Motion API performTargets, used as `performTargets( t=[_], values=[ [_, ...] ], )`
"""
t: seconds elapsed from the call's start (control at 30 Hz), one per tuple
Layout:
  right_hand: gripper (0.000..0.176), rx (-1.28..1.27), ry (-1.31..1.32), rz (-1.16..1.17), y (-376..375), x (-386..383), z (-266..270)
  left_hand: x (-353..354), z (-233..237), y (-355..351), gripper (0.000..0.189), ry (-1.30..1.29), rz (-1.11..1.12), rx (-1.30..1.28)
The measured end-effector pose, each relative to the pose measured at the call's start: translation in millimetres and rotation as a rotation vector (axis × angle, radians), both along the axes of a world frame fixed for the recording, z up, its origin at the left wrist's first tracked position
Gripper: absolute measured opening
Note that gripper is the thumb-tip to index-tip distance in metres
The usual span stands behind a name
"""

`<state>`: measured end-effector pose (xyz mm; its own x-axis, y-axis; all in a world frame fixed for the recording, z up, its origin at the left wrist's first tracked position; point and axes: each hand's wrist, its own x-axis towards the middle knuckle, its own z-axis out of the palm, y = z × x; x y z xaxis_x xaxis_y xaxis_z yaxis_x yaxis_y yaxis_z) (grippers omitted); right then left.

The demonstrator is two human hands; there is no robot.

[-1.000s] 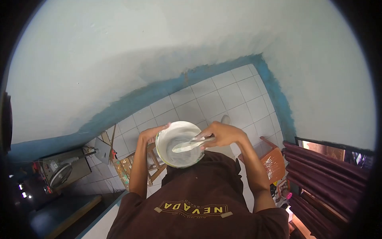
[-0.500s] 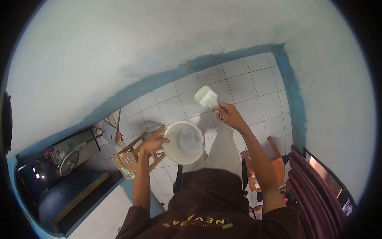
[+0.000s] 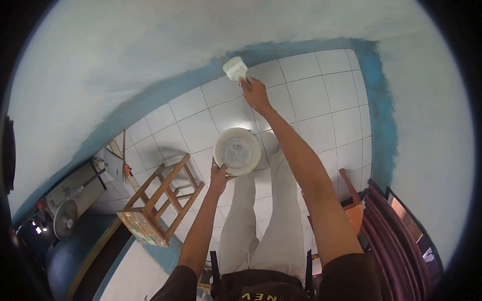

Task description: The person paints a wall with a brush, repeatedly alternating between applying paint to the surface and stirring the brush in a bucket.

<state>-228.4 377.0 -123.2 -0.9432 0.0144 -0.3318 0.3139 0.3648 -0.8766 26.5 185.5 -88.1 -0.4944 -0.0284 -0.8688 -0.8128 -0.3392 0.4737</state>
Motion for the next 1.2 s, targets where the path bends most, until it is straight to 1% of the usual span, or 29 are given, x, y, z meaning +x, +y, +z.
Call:
performTargets(
  t=[0.03, 0.1, 0.13, 0.17, 0.2, 0.23, 0.27, 0.3, 0.33, 0.37, 0.4, 0.43, 0.47, 0.5, 0.53, 0.6, 0.63, 0.73, 0.77, 0.83, 0.87, 0.93, 0.97, 1.0, 1.07, 1.1, 1.13, 1.17, 1.2],
  values=[
    [0.04, 0.011, -0.002, 0.01, -11.8, -7.8, -12.8, 3.7, -7.0, -4.2, 0.066, 0.042, 0.041, 0.032],
    [0.042, -0.015, -0.058, -0.045, -34.1, -24.0, -34.0, 10.7, -16.8, -14.3, 0.067, 0.028, 0.087, 0.052],
    [0.042, -0.008, -0.058, -0.032, -44.8, -31.5, -39.2, 14.9, -21.7, -20.3, 0.068, 0.017, 0.12, 0.062],
    [0.043, -0.019, -0.066, -0.077, -53.1, -37.8, -42.0, 19.5, -24.5, -26.9, 0.068, 0.015, 0.131, 0.073],
    [0.044, -0.026, -0.073, -0.118, -60.0, -41.3, -38.9, 25.5, -27.4, -33.7, 0.063, -0.001, 0.147, 0.058],
    [0.044, -0.005, -0.073, -0.101, -68.0, -42.5, -21.6, 36.7, -35.2, -40.2, 0.059, -0.017, 0.168, 0.048],
    [0.042, -0.103, -0.06, -0.171, -75.4, -46.1, -0.9, 44.5, -45.4, -50.3, 0.057, -0.077, 0.194, 0.076],
    [0.04, -0.202, -0.046, -0.24, -80.2, -48.2, 26.0, 48.4, -40.9, -56.7, 0.062, -0.058, 0.21, 0.081],
    [0.04, -0.181, -0.033, -0.222, -81.1, -46.0, 51.5, 49.9, -34.7, -62.3, 0.067, -0.037, 0.223, 0.084],
    [0.04, -0.218, 0.035, -0.229, -80.8, -40.2, 77.8, 51.1, -31.3, -66.4, 0.067, -0.027, 0.239, 0.104],
    [0.04, -0.26, 0.1, -0.235, -82.8, -34.8, 102.3, 52.9, -28.2, -72.4, 0.067, -0.037, 0.223, 0.064],
    [0.04, -0.25, 0.107, -0.223, -84.0, -29.7, 127.0, 54.4, -27.7, -78.2, 0.067, -0.051, 0.203, 0.021],
    [0.04, -0.278, 0.227, -0.225, -85.0, -24.5, 150.0, 55.6, -28.9, -84.3, 0.067, -0.049, 0.211, 0.029],
    [0.042, -0.308, 0.347, -0.228, -87.0, -23.4, 160.6, 56.1, -30.3, -90.4, 0.068, -0.052, 0.214, 0.033],
    [0.042, -0.305, 0.346, -0.224, -89.9, -26.1, 159.6, 57.8, -32.0, -94.8, 0.069, -0.058, 0.213, 0.034],
    [0.04, -0.335, 0.462, -0.276, -95.2, -38.8, 151.6, 59.7, -36.5, -99.5, 0.07, -0.047, 0.233, 0.031],
    [0.04, -0.321, 0.468, -0.25, -93.5, -47.5, 129.7, 59.8, -39.3, -102.0, 0.071, -0.036, 0.252, 0.025],
    [0.042, -0.298, 0.434, -0.2, -86.1, -65.6, 36.7, 65.0, -52.4, -105.4, 0.073, -0.04, 0.294, 0.045],
    [0.042, -0.295, 0.431, -0.204, -83.4, -60.9, 17.5, 64.5, -52.2, -106.2, 0.073, -0.045, 0.29, 0.046],
    [0.046, -0.227, 0.318, -0.229, -77.6, -49.7, -14.0, 63.0, -48.6, -105.0, 0.069, -0.016, 0.298, 0.07],
    [0.046, -0.224, 0.318, -0.227, -75.4, -42.8, -28.4, 62.0, -48.6, -104.5, 0.069, -0.016, 0.301, 0.073],
    [0.049, 0.11, 0.282, -0.244, -69.5, -26.7, -53.6, 63.9, -51.5, -103.6, 0.07, -0.04, 0.288, 0.069],
    [0.053, 0.122, 0.11, -0.259, -65.1, -21.4, -63.3, 65.0, -53.2, -103.7, 0.07, -0.038, 0.286, 0.068],
    [0.053, 0.119, 0.111, -0.261, -61.4, -20.7, -74.0, 67.9, -56.7, -103.1, 0.072, -0.036, 0.292, 0.084],
    [0.055, 0.169, -0.251, -0.257, -58.1, -28.0, -90.2, 66.4, -58.0, -102.8, 0.074, -0.031, 0.295, 0.096],
    [0.055, 0.167, -0.253, -0.258, -60.9, -34.0, -85.1, 65.9, -56.5, -101.2, 0.074, -0.045, 0.292, 0.072],
    [0.056, 0.166, -0.2, -0.205, -65.9, -43.5, -68.8, 66.0, -55.3, -99.5, 0.075, -0.06, 0.291, 0.052],
    [0.057, 0.166, -0.148, -0.152, -71.2, -52.1, -48.4, 65.8, -55.1, -98.7, 0.075, -0.062, 0.291, 0.055],
    [0.057, 0.173, -0.146, -0.151, -78.7, -55.4, -23.4, 65.5, -55.5, -98.1, 0.075, -0.057, 0.295, 0.061]
  ],
)
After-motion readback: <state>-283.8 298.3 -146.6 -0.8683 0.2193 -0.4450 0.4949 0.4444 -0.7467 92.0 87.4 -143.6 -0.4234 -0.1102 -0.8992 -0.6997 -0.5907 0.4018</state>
